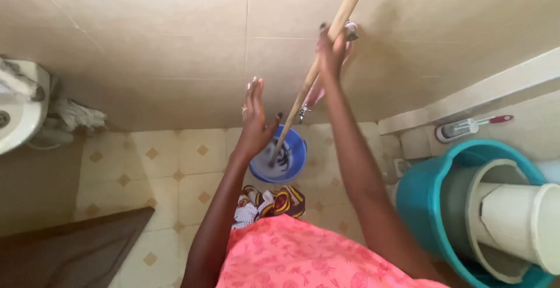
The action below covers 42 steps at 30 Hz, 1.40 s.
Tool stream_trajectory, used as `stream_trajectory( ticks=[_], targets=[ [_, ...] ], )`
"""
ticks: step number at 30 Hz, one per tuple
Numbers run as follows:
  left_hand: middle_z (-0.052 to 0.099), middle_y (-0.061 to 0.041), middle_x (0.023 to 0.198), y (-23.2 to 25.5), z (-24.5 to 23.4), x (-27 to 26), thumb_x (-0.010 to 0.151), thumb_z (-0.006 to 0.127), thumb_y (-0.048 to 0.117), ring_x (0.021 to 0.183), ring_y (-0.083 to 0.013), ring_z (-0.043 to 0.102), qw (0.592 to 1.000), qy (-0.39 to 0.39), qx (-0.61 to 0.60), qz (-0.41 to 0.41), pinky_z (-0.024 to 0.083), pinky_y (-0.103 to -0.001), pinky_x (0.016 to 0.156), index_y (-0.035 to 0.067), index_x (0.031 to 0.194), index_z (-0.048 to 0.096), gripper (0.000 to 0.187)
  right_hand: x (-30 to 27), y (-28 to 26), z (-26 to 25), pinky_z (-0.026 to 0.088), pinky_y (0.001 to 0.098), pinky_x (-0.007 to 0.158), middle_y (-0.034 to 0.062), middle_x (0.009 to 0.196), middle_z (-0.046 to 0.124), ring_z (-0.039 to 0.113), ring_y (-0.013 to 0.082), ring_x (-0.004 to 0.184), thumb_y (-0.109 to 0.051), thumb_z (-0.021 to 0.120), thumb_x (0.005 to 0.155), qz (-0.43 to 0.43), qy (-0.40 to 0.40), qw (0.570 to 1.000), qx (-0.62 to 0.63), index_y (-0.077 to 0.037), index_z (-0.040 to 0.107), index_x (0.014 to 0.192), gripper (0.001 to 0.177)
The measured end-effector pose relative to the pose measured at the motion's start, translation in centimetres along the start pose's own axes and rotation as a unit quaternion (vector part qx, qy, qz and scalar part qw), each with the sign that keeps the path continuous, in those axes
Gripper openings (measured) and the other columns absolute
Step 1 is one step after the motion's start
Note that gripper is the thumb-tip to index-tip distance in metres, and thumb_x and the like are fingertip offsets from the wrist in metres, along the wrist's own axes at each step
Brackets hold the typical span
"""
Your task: Mopping the bathroom floor with a mop and a bucket of soapy water.
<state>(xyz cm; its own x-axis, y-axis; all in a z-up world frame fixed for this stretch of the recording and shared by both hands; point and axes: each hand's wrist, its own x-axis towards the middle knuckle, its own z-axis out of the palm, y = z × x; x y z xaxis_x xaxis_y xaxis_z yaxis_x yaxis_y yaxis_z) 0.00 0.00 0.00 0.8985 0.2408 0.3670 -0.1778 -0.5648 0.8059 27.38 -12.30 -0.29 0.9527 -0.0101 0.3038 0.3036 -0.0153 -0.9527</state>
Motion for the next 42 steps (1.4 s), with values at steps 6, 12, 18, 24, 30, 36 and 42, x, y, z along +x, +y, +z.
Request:
stream_trajectory(
  ticks=[6, 12, 18, 24, 30, 36, 42],
  targets=[
    [0.026, -0.02, 0.171, 2.7, -0.4, 2.3, 0.102, 0.066, 0.021, 0.162, -0.0359, 0.024, 0.977, -0.043, -0.21, -0.02, 0.024, -0.05, 0.13, 0.005, 0.166, 0.013, 0.084, -12.1, -6.0, 2.1, 0.035, 0.0215, 0.048, -0.002, 0.07, 0.052, 0.046, 0.0049, 0.054, -0.011, 0.064, 0.099, -0.028, 0.005, 0.99, 0.135, -0.002, 0.057, 0.099, 0.012],
    [0.028, -0.02, 0.168, 4.5, 3.7, 2.9, 0.098, 0.068, 0.025, 0.156, -0.0345, 0.03, 0.946, -0.095, -0.31, -0.01, 0.029, -0.048, 0.128, 0.009, 0.164, 0.017, 0.085, -14.6, -4.2, -0.9, 0.043, 0.0236, 0.054, 0.0009, 0.078, 0.061, 0.054, 0.0067, 0.064, -0.013, 0.069, 0.102, -0.049, 0.07, 0.992, 0.095, -0.002, 0.062, 0.095, 0.015],
    [0.045, -0.014, 0.158, 0.6, 10.6, -3.1, 0.106, 0.065, 0.023, 0.149, -0.0283, 0.044, 0.911, -0.192, -0.353, -0.098, 0.037, -0.042, 0.124, 0.012, 0.155, 0.042, 0.055, -16.8, -5.3, -6.8, 0.034, 0.0241, 0.04, 0.0012, 0.064, 0.053, 0.045, 0.0068, 0.047, -0.006, 0.065, 0.095, -0.009, 0.159, 0.981, 0.111, -0.002, 0.057, 0.095, 0.009],
    [0.056, -0.011, 0.144, -3.3, 18.0, -8.7, 0.097, 0.067, 0.009, 0.136, -0.0264, 0.056, 0.915, -0.169, -0.36, -0.071, 0.045, -0.04, 0.116, 0.012, 0.146, 0.054, 0.051, -20.8, -4.4, -10.3, 0.04, 0.0281, 0.05, 0.0032, 0.068, 0.051, 0.048, 0.0109, 0.055, 0.0, 0.059, 0.095, 0.003, 0.225, 0.96, 0.166, -0.003, 0.053, 0.094, 0.007],
    [0.064, -0.01, 0.129, -4.2, 23.0, -11.5, 0.082, 0.075, 0.008, 0.115, -0.0288, 0.065, 0.975, -0.115, -0.17, -0.082, 0.048, -0.042, 0.098, 0.012, 0.135, 0.058, 0.055, -22.1, -4.3, -13.5, 0.039, 0.028, 0.052, 0.002, 0.066, 0.046, 0.043, 0.0101, 0.054, 0.0, 0.062, 0.098, 0.058, 0.224, 0.953, 0.197, -0.005, 0.047, 0.085, 0.02],
    [0.071, -0.011, 0.106, 0.0, 18.8, -6.5, 0.083, 0.085, 0.026, 0.091, -0.0286, 0.068, 0.961, -0.197, -0.189, -0.046, 0.054, -0.039, 0.08, 0.01, 0.119, 0.066, 0.044, -19.9, -10.9, -16.7, 0.034, 0.0273, 0.049, 0.0044, 0.065, 0.047, 0.039, 0.0112, 0.049, 0.003, 0.064, 0.095, -0.008, 0.092, 0.948, 0.304, -0.008, 0.047, 0.088, 0.021],
    [0.07, -0.014, 0.104, 9.9, 12.9, -2.8, 0.088, 0.081, 0.028, 0.095, -0.0302, 0.067, 0.958, -0.202, -0.2, 0.022, 0.052, -0.041, 0.082, 0.007, 0.118, 0.065, 0.039, -17.8, -22.1, -19.2, 0.032, 0.0257, 0.04, 0.0039, 0.062, 0.05, 0.039, 0.0099, 0.044, -0.003, 0.067, 0.103, -0.06, -0.063, 0.946, 0.313, -0.008, 0.05, 0.096, 0.019]
  ],
)
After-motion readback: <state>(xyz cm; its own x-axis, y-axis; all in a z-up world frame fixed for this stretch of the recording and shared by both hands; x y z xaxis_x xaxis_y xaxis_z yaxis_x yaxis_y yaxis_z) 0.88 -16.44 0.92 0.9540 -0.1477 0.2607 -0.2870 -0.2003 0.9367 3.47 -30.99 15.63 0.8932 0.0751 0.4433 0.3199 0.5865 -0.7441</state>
